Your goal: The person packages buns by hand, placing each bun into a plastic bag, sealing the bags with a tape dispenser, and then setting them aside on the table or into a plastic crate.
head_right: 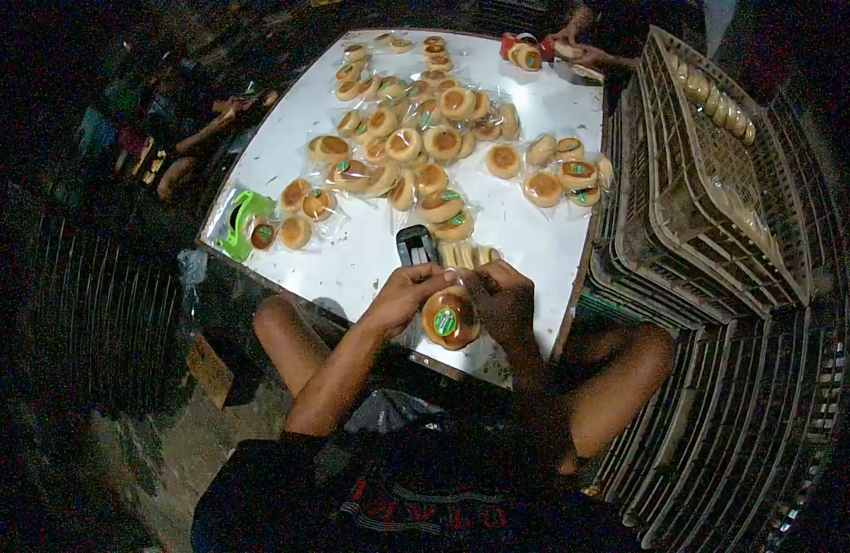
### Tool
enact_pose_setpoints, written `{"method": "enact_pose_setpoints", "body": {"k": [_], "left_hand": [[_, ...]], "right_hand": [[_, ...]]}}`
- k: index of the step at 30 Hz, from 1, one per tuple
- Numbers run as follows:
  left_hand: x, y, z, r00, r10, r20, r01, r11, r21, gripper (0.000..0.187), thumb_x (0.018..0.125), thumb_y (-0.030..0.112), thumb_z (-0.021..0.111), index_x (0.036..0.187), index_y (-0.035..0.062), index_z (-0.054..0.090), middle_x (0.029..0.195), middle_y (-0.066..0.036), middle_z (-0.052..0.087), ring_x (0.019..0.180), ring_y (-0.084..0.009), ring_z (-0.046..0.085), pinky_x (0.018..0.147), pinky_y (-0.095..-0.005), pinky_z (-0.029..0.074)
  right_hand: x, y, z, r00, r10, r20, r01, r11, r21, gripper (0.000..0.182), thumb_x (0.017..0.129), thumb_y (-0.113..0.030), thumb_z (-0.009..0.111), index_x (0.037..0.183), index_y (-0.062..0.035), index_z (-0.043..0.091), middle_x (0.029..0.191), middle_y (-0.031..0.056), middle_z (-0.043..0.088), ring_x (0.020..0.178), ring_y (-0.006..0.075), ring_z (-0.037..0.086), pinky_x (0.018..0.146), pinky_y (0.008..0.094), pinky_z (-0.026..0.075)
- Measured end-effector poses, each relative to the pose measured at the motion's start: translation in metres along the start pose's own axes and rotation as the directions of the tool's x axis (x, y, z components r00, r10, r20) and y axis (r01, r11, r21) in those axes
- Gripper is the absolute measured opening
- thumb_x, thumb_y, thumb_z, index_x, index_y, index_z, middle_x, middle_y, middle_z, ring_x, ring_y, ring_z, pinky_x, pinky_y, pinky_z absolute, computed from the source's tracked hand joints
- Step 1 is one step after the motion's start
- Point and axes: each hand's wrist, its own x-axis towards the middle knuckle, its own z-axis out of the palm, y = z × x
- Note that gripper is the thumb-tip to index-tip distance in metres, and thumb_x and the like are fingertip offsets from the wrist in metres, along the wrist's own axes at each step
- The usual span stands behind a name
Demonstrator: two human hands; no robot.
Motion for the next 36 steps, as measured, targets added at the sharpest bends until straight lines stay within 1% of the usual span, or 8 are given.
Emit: {"method": "enact_pose_setpoints", "body": {"k": [8,12,15,19,22,26,33,36], "left_hand": [[-0.014,-0.003,0.0,0.658,0.706,-0.264,-0.494,0.668,0.556,0.018,0.085,0.007,0.065,0.101,0.0012,0.057,0.101,-0.012,0.051,0.098,-0.0242,0.052,0.085,-0.0347,0.044],[-0.012,-0.012,-0.006,0.75,0.533,-0.391,-0.389,0.834,0.392,0.054,0.094,0.014,0.059,0.137,0.01,0.027,0.121,-0.013,0.053,0.114,-0.0258,0.053,0.099,-0.034,0.044],[-0.024,0.001,-0.003,0.996,0.069,-0.064,-0.094,0.756,-0.648,0.054,0.092,0.022,0.061,0.136,0.0081,0.032,0.119,-0.013,0.055,0.111,-0.0262,0.056,0.096,-0.0378,0.048],[-0.021,0.007,-0.025,0.98,-0.009,-0.197,-0.119,0.771,-0.626,0.046,0.087,0.019,0.065,0.124,0.0077,0.039,0.11,-0.009,0.052,0.096,-0.0212,0.058,0.073,-0.0346,0.055],[-0.022,0.015,-0.037,0.945,0.011,-0.327,-0.201,0.809,-0.552,0.043,0.088,0.016,0.064,0.122,0.0046,0.04,0.104,-0.008,0.055,0.092,-0.02,0.06,0.068,-0.0333,0.056],[-0.031,0.024,-0.046,0.962,0.088,-0.259,-0.235,0.748,-0.62,0.037,0.091,0.014,0.061,0.122,0.0033,0.044,0.107,-0.009,0.058,0.097,-0.0188,0.061,0.08,-0.0338,0.054],[-0.029,0.001,-0.046,0.993,0.07,-0.096,-0.106,0.885,-0.454,0.054,0.086,0.002,0.063,0.136,0.0062,0.043,0.115,-0.01,0.062,0.1,-0.0191,0.064,0.089,-0.0335,0.054],[-0.031,-0.001,-0.038,0.987,0.15,-0.058,-0.157,0.977,-0.145,0.073,0.08,0.002,0.072,0.142,0.005,0.034,0.122,-0.012,0.058,0.109,-0.0206,0.06,0.094,-0.0333,0.051]], "right_hand": [[-0.033,0.021,0.078,0.93,0.295,0.218,-0.357,0.589,0.725,0.036,0.095,-0.02,0.06,0.125,-0.0041,0.046,0.108,0.0091,0.06,0.094,0.016,0.057,0.081,0.0312,0.049],[-0.026,-0.005,0.079,0.892,0.385,0.236,-0.419,0.512,0.75,0.034,0.097,-0.015,0.058,0.128,-0.0042,0.046,0.116,0.0055,0.058,0.105,0.0128,0.057,0.087,0.0247,0.047],[-0.015,-0.012,0.081,0.948,0.299,0.112,-0.291,0.663,0.69,0.032,0.095,-0.018,0.062,0.121,-0.0046,0.049,0.106,0.0032,0.061,0.095,0.0109,0.059,0.084,0.0233,0.046],[-0.016,0.05,0.101,0.872,0.452,0.189,-0.45,0.585,0.675,0.019,0.09,-0.02,0.068,0.097,-0.0029,0.063,0.086,0.0018,0.064,0.081,0.0091,0.06,0.077,0.0253,0.048],[-0.026,0.085,0.116,0.841,0.445,0.308,-0.415,0.896,-0.159,0.019,0.09,-0.017,0.067,0.097,0.0011,0.066,0.086,0.0047,0.067,0.079,0.0108,0.062,0.073,0.0263,0.049],[-0.035,0.035,0.088,0.894,0.316,0.318,-0.429,0.808,0.403,0.022,0.087,-0.016,0.069,0.097,0.0036,0.069,0.088,0.0095,0.069,0.077,0.018,0.064,0.072,0.0324,0.05],[-0.041,0.083,0.038,0.886,0.225,0.406,-0.077,0.933,-0.351,0.017,0.08,-0.014,0.072,0.08,0.0021,0.066,0.073,0.0146,0.062,0.067,0.0192,0.059,0.065,0.0326,0.047],[-0.012,-0.013,0.02,0.875,0.334,0.35,-0.36,0.933,0.009,0.016,0.08,-0.012,0.072,0.079,0.0028,0.065,0.069,0.0084,0.06,0.066,0.014,0.056,0.062,0.0305,0.046]]}}
